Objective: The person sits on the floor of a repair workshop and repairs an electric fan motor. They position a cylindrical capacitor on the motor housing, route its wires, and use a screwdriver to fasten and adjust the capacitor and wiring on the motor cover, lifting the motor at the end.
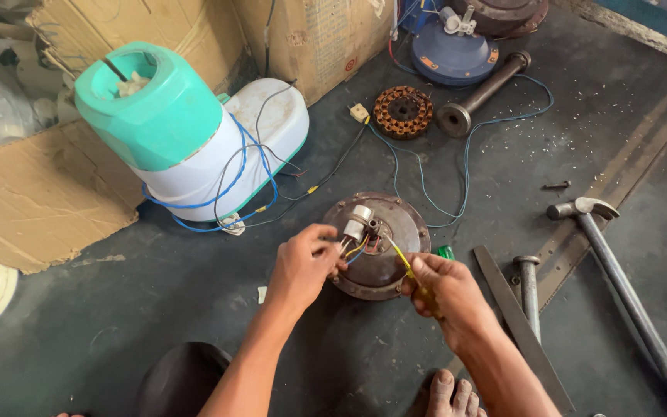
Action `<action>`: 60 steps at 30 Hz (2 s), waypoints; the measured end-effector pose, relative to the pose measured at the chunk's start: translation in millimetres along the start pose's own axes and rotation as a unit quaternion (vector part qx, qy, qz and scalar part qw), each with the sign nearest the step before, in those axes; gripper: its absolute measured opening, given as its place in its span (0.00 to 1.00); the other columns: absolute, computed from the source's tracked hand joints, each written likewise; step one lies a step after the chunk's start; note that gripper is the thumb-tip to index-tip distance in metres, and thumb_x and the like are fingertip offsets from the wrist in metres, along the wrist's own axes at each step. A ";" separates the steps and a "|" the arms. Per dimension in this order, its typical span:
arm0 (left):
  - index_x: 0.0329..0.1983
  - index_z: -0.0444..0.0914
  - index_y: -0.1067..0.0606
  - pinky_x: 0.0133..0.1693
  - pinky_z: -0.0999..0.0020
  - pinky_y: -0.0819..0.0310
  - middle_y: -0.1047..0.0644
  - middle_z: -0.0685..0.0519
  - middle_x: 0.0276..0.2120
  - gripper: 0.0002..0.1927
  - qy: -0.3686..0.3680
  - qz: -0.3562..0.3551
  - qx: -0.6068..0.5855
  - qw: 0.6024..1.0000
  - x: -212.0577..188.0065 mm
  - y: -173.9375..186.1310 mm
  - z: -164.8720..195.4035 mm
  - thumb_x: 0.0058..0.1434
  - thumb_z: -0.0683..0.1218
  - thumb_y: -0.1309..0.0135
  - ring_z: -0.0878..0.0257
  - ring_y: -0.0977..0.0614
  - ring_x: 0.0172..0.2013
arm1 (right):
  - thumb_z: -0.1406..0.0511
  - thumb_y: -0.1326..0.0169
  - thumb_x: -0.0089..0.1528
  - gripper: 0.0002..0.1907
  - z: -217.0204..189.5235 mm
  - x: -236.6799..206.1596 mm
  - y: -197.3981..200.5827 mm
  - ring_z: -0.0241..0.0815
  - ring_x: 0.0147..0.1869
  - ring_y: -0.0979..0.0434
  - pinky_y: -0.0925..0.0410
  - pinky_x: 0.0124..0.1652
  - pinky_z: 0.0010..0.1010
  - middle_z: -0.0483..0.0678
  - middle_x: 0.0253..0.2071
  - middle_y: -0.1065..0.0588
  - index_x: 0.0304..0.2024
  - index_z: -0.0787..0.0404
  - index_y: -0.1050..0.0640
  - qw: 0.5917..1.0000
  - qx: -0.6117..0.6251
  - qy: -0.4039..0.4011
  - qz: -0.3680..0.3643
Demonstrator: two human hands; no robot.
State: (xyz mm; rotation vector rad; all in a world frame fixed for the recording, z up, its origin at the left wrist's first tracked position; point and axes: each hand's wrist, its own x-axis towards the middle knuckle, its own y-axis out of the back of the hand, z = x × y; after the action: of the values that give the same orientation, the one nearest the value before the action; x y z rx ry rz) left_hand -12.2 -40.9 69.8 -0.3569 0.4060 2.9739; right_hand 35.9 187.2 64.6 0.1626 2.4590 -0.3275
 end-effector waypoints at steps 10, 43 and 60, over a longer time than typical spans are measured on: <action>0.32 0.33 0.17 0.28 0.70 0.22 0.16 0.50 0.24 0.09 0.092 -0.169 0.149 0.970 -21.2 6.9 20.1 0.58 0.45 0.40 0.65 0.14 0.25 | 0.58 0.36 0.59 0.16 -1.7 -23.8 -44.6 0.33 0.25 0.28 0.36 0.27 0.30 0.44 0.23 0.23 0.41 0.63 0.17 0.959 -0.229 0.140 0.089; 0.36 0.36 0.23 0.40 0.55 0.25 0.21 0.47 0.35 0.05 -0.316 -0.017 0.246 0.916 -27.6 -2.4 33.2 0.59 0.43 0.42 0.47 0.19 0.37 | 0.60 0.33 0.55 0.15 -0.9 -31.2 -38.2 0.49 0.31 0.23 0.32 0.34 0.37 0.53 0.30 0.22 0.39 0.62 0.15 0.811 -0.415 0.355 0.209; 0.29 0.37 0.24 0.39 0.59 0.26 0.23 0.52 0.34 0.08 -0.436 -0.044 0.283 0.853 -29.2 -11.6 35.2 0.55 0.46 0.38 0.55 0.20 0.39 | 0.62 0.33 0.54 0.11 6.1 -22.2 -29.1 0.33 0.25 0.26 0.33 0.29 0.29 0.48 0.22 0.22 0.35 0.62 0.13 0.888 -0.303 0.252 0.236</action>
State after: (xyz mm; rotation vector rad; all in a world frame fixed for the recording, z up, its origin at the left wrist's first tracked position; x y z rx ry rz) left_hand 10.1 -22.6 107.1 0.9543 1.0160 2.3906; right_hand 51.2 156.7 79.3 0.6222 2.7693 0.7815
